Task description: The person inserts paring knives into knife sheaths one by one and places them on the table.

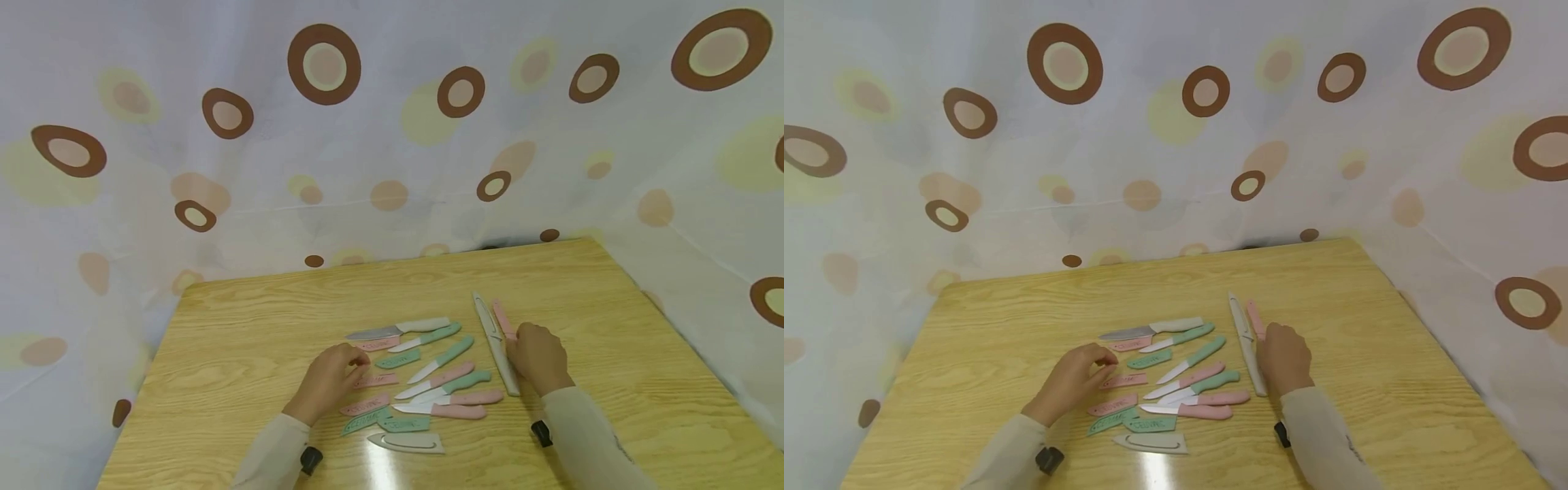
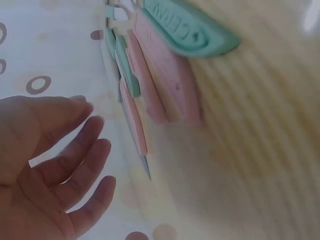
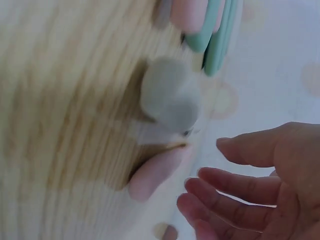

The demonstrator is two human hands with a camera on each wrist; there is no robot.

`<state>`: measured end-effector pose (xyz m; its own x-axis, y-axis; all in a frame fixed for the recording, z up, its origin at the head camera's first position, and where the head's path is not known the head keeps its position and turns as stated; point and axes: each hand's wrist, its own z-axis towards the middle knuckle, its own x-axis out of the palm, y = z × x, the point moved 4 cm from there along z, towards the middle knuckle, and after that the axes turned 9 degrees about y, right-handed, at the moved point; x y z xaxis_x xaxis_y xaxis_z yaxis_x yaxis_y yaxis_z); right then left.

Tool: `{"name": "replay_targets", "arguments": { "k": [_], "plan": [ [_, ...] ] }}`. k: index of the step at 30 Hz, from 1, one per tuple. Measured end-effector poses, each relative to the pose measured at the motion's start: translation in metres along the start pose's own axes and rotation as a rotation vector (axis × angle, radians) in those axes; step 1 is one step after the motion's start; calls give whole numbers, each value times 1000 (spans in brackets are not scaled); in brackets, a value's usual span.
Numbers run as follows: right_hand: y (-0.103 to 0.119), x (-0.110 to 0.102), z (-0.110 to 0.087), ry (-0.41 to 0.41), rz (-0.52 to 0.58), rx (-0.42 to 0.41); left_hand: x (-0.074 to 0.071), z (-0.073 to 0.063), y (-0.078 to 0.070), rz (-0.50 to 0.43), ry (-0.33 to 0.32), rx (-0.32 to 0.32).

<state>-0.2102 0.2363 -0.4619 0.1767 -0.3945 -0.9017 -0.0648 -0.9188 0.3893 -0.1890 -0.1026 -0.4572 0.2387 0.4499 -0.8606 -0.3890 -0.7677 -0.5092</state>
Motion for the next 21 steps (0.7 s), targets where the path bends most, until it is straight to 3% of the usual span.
{"name": "replay_targets", "arguments": {
  "k": [11, 21],
  "plan": [
    [37, 3, -52, -68, -54, -181, 2, 38, 1, 120, -24, -43],
    [42, 5, -81, -145, -111, -290, 17, 50, 11, 160, 3, -39]
  ]
}}
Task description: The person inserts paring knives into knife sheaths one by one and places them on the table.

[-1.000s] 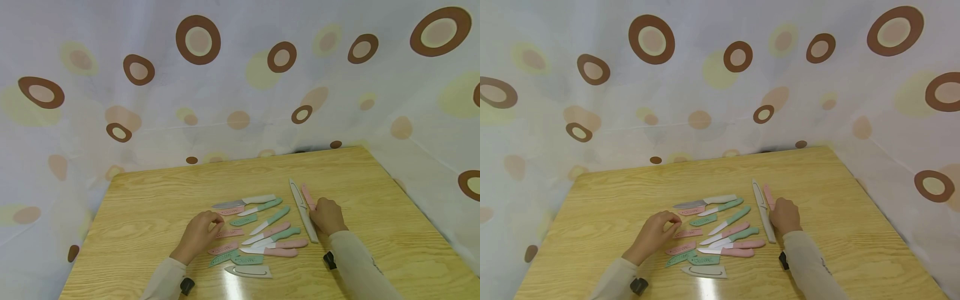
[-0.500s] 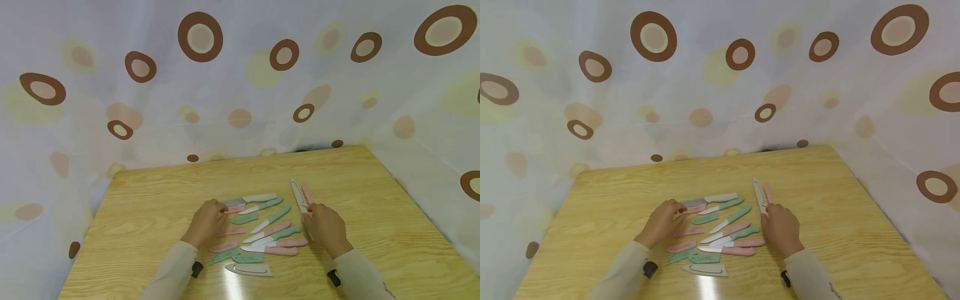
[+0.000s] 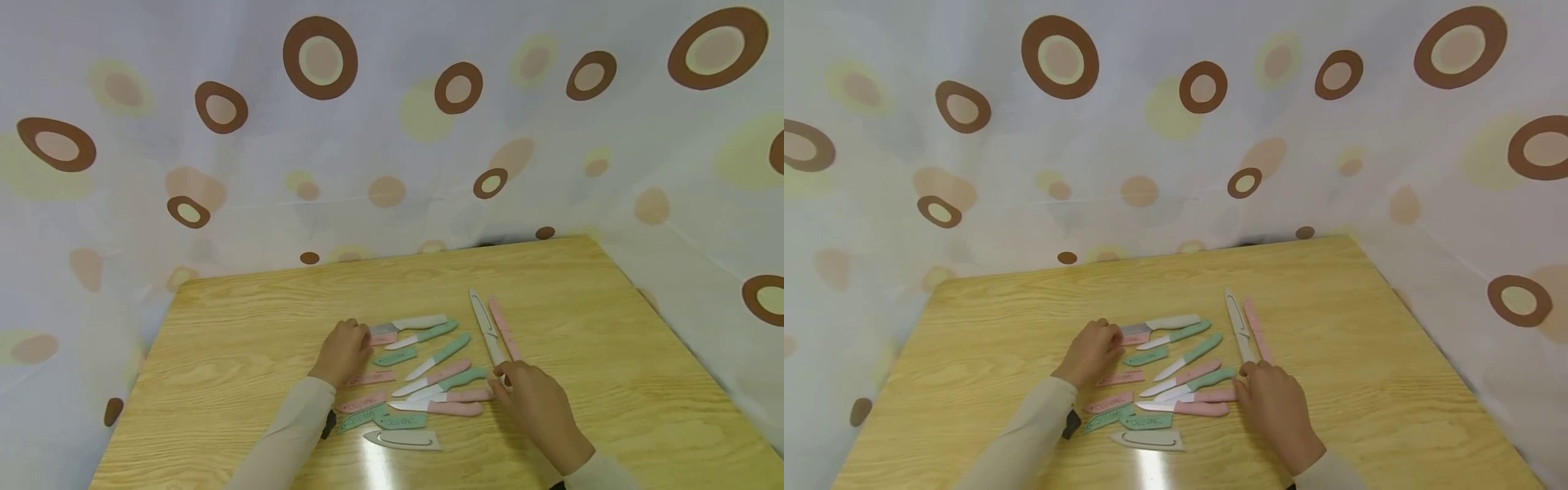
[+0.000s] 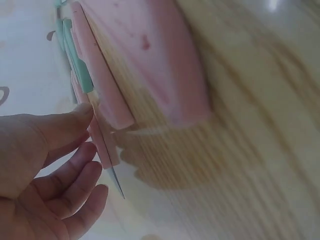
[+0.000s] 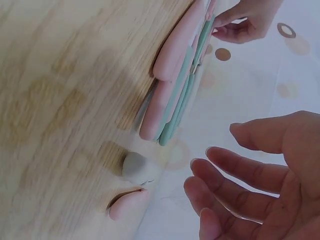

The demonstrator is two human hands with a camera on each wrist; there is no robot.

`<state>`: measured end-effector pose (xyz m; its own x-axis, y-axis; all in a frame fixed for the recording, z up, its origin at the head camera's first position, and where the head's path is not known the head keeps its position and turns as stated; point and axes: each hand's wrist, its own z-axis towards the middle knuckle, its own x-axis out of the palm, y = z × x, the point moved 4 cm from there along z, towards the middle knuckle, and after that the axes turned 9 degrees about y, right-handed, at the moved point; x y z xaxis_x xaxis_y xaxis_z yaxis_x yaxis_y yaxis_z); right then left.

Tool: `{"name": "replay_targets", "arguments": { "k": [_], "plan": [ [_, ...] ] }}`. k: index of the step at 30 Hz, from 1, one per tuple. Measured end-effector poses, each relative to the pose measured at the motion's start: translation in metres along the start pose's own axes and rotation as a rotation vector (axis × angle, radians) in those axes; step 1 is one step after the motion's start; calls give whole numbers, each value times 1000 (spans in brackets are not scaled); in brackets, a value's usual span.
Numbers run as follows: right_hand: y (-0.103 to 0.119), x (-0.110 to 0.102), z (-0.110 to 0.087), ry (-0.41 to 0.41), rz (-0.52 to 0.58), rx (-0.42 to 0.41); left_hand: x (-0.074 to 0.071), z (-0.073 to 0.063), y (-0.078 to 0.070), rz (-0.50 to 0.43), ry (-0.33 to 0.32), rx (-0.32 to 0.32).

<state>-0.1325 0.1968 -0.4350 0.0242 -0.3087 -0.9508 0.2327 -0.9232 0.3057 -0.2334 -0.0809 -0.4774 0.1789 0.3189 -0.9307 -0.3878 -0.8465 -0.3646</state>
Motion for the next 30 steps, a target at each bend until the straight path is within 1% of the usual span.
{"name": "replay_targets", "arguments": {
  "k": [6, 13, 15, 20, 23, 25, 30],
  "plan": [
    [4, 0, -8, -10, 1, -22, 0, 2, 0, 1, -13, -8],
    [6, 3, -12, -8, 9, -19, 0, 1, -3, 29, -14, 5],
    [5, 5, -12, 0, 14, -15, 0, 1, -3, 29, -7, -2],
    [4, 8, -12, 48, 49, 26, 3, 2, -1, 4, 29, -25],
    [4, 11, -13, 54, 67, 28, 4, 1, 0, 1, 38, -28],
    [5, 12, -13, 47, 73, 20, 6, 1, 0, 12, 38, -21],
    [8, 15, -12, 38, 84, 10, 6, 0, -1, 46, 21, 21]
  ]
}}
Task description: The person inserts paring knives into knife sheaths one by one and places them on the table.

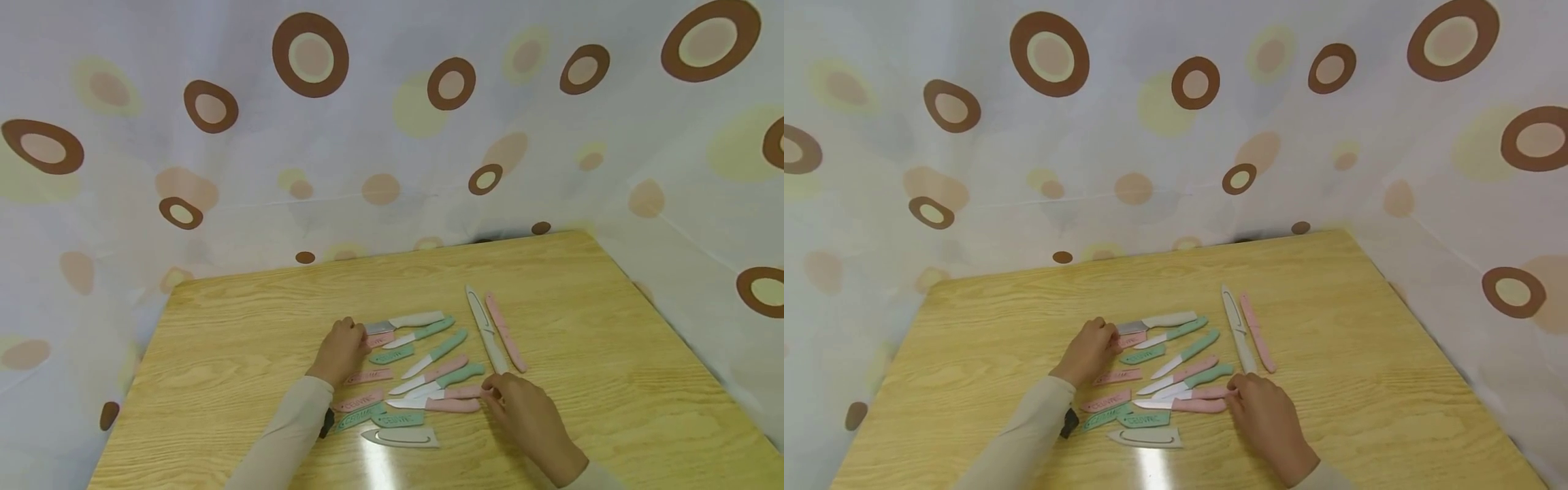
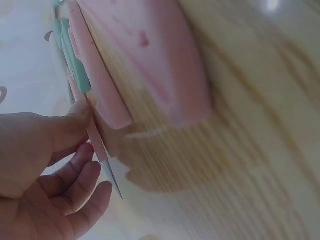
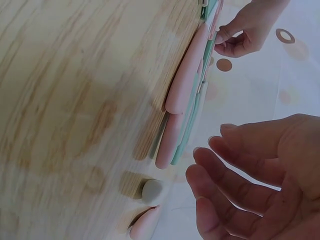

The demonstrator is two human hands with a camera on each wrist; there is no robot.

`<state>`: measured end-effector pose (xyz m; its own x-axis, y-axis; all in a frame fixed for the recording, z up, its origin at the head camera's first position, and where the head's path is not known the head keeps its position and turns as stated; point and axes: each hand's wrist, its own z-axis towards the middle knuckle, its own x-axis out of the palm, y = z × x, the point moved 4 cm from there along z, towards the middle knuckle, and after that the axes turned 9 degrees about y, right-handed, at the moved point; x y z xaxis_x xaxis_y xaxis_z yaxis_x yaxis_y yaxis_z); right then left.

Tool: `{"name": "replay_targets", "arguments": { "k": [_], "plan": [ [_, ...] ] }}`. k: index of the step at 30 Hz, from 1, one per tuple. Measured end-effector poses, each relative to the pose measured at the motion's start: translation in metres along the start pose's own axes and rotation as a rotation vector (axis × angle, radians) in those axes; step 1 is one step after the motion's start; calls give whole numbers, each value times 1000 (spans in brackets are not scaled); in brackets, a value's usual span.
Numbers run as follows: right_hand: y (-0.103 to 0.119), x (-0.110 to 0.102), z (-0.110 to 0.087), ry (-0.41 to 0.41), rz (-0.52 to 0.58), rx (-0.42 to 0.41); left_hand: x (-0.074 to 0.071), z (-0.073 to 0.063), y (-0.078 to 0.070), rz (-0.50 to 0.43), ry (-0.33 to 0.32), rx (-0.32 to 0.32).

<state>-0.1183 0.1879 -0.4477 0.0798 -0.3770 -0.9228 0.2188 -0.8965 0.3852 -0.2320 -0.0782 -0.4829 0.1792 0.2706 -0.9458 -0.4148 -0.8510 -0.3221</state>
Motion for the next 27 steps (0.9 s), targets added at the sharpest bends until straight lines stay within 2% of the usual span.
{"name": "replay_targets", "arguments": {
  "k": [4, 8, 14, 18, 23, 27],
  "plan": [
    [3, 2, 2, -11, 0, -29, -3, -1, -1, 7, 16, 25],
    [6, 1, 5, -22, -6, -68, -13, -4, -4, -20, 28, 35],
    [6, 2, 14, 0, -66, -96, -37, -13, -10, -161, -67, 83],
    [6, 5, 22, 13, -106, -133, -47, -20, -11, -198, -108, 108],
    [8, 15, 30, 32, -143, -224, -50, -24, -11, -185, -126, 111],
    [9, 24, 33, 63, -146, -247, -48, -25, -10, -162, -125, 114]
  ]
}}
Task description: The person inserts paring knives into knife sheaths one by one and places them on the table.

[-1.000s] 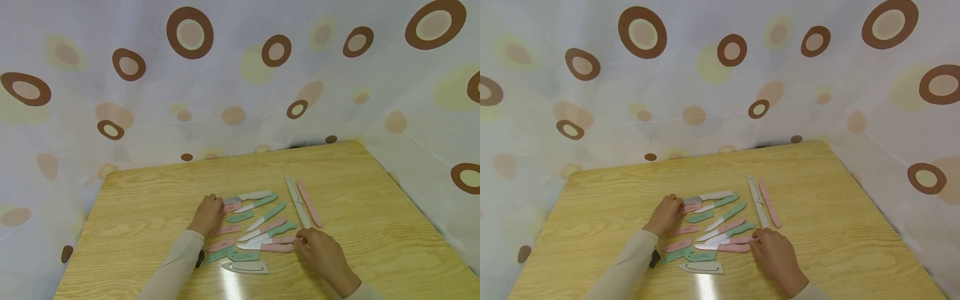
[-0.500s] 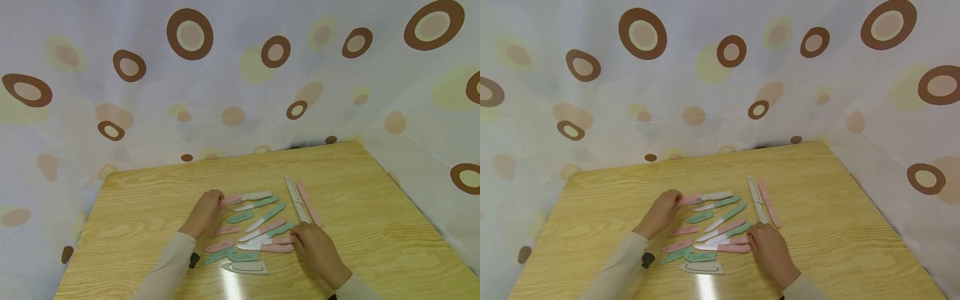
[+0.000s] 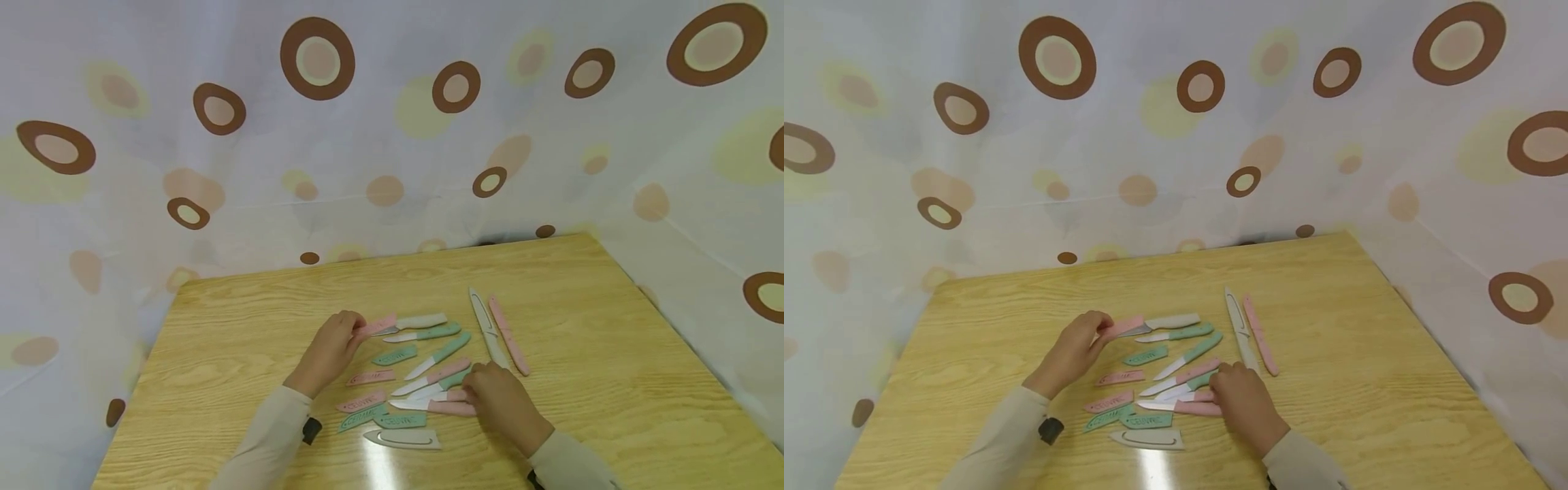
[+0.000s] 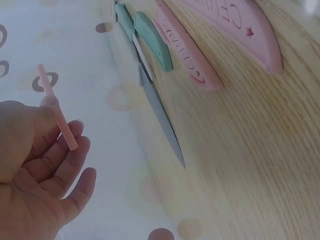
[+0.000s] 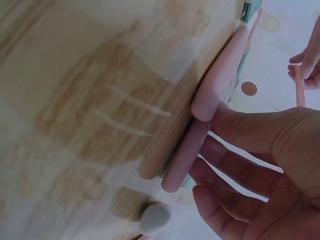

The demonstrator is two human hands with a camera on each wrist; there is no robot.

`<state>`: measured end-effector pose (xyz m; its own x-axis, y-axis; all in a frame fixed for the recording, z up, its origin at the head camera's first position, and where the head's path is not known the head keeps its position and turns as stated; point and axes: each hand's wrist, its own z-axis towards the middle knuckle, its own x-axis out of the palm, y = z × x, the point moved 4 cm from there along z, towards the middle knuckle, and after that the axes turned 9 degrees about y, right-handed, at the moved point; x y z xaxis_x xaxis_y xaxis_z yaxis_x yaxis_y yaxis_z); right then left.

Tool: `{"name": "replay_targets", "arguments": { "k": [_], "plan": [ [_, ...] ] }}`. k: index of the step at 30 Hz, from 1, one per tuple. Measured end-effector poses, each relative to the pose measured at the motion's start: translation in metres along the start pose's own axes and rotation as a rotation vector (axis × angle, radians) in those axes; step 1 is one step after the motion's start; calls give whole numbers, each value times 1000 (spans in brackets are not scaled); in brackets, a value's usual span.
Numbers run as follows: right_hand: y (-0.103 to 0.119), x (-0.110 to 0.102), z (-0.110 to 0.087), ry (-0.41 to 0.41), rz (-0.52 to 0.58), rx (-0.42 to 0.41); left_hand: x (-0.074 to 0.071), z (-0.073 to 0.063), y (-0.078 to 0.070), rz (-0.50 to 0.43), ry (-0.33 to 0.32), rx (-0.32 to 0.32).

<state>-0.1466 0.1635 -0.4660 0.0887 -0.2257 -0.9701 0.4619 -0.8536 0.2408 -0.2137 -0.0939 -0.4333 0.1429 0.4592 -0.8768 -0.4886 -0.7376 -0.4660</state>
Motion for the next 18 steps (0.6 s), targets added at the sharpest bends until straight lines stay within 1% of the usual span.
{"name": "replay_targets", "arguments": {
  "k": [5, 8, 11, 15, 18],
  "plan": [
    [1, 3, -1, -21, -11, -30, 2, -2, -1, 21, -3, 12],
    [1, 3, -2, -2, -32, -24, 2, -3, -1, 25, -2, 11],
    [0, 3, -3, 37, -48, -7, 3, -4, -1, 26, -4, 12],
    [-1, 2, -4, 60, -60, 12, 5, -4, 0, 1, 2, 11],
    [-3, 1, -6, 61, -73, 26, 7, -4, 2, -29, 15, -4]
  ]
}}
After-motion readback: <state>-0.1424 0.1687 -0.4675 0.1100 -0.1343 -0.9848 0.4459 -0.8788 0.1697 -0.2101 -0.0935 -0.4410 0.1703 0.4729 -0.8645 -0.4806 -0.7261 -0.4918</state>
